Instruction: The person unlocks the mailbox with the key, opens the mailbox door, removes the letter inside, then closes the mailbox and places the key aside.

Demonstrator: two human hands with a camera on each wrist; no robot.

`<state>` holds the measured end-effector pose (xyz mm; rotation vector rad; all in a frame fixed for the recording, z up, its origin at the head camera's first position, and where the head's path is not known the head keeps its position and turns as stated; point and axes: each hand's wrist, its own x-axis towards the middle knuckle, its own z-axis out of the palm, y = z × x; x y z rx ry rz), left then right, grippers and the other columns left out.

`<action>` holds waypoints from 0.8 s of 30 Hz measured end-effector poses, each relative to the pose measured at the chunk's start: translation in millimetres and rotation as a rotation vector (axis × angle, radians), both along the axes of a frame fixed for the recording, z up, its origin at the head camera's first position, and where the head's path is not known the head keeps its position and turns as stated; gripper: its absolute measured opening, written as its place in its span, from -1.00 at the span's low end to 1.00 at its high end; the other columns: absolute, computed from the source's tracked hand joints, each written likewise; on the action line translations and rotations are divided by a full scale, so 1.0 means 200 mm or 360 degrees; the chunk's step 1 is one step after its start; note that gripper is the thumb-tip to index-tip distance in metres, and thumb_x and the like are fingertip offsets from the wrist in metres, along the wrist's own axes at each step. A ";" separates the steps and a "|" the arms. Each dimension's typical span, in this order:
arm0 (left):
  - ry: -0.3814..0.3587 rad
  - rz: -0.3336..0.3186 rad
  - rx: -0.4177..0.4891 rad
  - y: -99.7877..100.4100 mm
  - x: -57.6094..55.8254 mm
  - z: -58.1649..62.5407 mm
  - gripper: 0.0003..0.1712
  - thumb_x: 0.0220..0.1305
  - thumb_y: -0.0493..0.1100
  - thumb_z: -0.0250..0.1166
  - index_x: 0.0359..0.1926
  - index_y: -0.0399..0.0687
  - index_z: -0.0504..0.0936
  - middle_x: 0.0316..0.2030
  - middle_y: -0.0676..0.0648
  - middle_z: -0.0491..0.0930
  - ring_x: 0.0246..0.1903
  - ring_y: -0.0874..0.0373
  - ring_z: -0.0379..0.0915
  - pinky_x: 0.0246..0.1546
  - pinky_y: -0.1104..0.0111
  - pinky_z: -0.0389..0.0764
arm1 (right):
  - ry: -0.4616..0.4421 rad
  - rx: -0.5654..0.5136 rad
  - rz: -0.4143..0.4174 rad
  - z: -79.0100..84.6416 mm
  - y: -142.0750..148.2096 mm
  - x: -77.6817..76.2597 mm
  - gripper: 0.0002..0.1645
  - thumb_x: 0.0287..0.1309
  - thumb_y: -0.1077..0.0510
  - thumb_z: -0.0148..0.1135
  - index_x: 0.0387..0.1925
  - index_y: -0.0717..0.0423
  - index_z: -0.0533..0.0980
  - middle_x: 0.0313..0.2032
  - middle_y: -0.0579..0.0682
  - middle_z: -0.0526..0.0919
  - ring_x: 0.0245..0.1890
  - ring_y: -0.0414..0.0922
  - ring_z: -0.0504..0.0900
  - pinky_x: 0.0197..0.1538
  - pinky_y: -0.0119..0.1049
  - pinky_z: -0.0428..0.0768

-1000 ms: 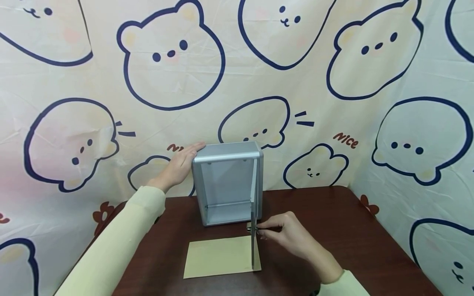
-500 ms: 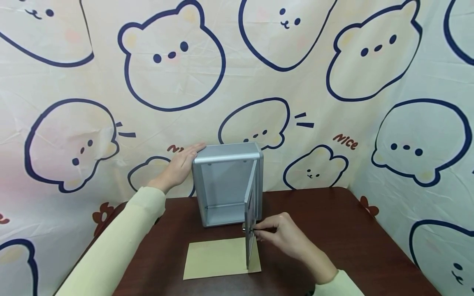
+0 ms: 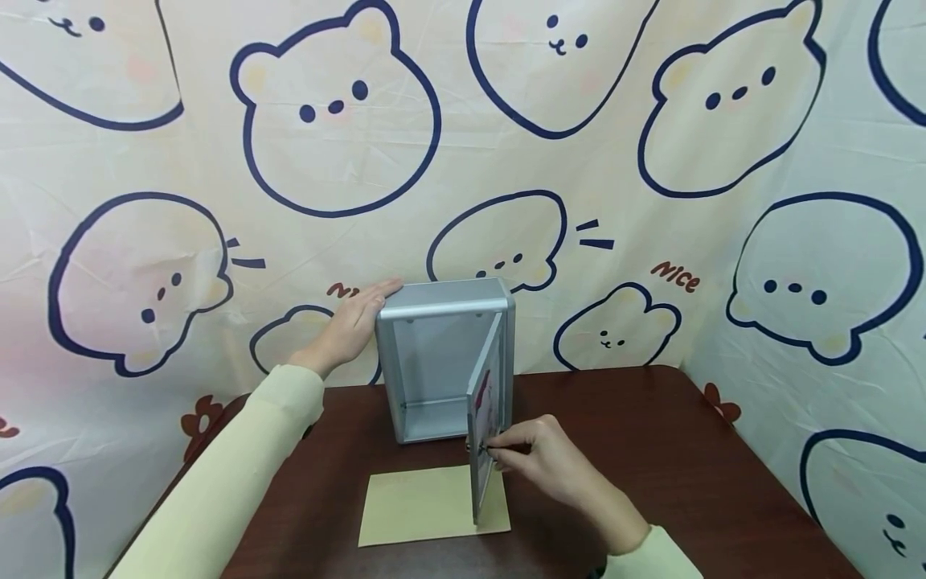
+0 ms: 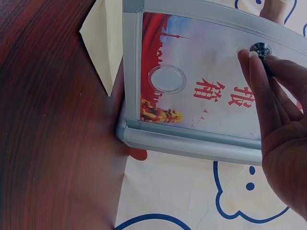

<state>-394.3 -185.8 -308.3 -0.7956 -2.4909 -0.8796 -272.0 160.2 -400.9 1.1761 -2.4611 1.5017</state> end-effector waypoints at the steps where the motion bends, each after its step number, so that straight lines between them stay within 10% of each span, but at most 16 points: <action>1: -0.0003 0.0004 -0.0001 0.00 0.00 0.00 -0.38 0.66 0.00 -0.34 0.54 -0.09 0.29 0.54 -0.06 0.22 0.55 0.06 0.05 0.54 0.06 0.10 | -0.0001 0.0001 -0.0006 0.00 0.00 0.00 -0.76 0.25 0.43 0.30 -0.07 0.31 0.73 -0.16 0.09 0.80 -0.30 -0.05 0.81 -0.26 -0.24 0.77; 24: 0.0016 0.0000 0.0000 0.00 0.00 0.00 -0.37 0.66 0.01 -0.34 0.54 -0.10 0.30 0.54 -0.07 0.23 0.55 0.04 0.05 0.54 0.05 0.10 | 0.0144 -0.0053 -0.0069 -0.03 -0.10 0.00 -0.81 0.24 0.41 0.34 -0.14 0.28 0.76 -0.25 0.15 0.81 -0.36 -0.02 0.81 -0.28 -0.31 0.76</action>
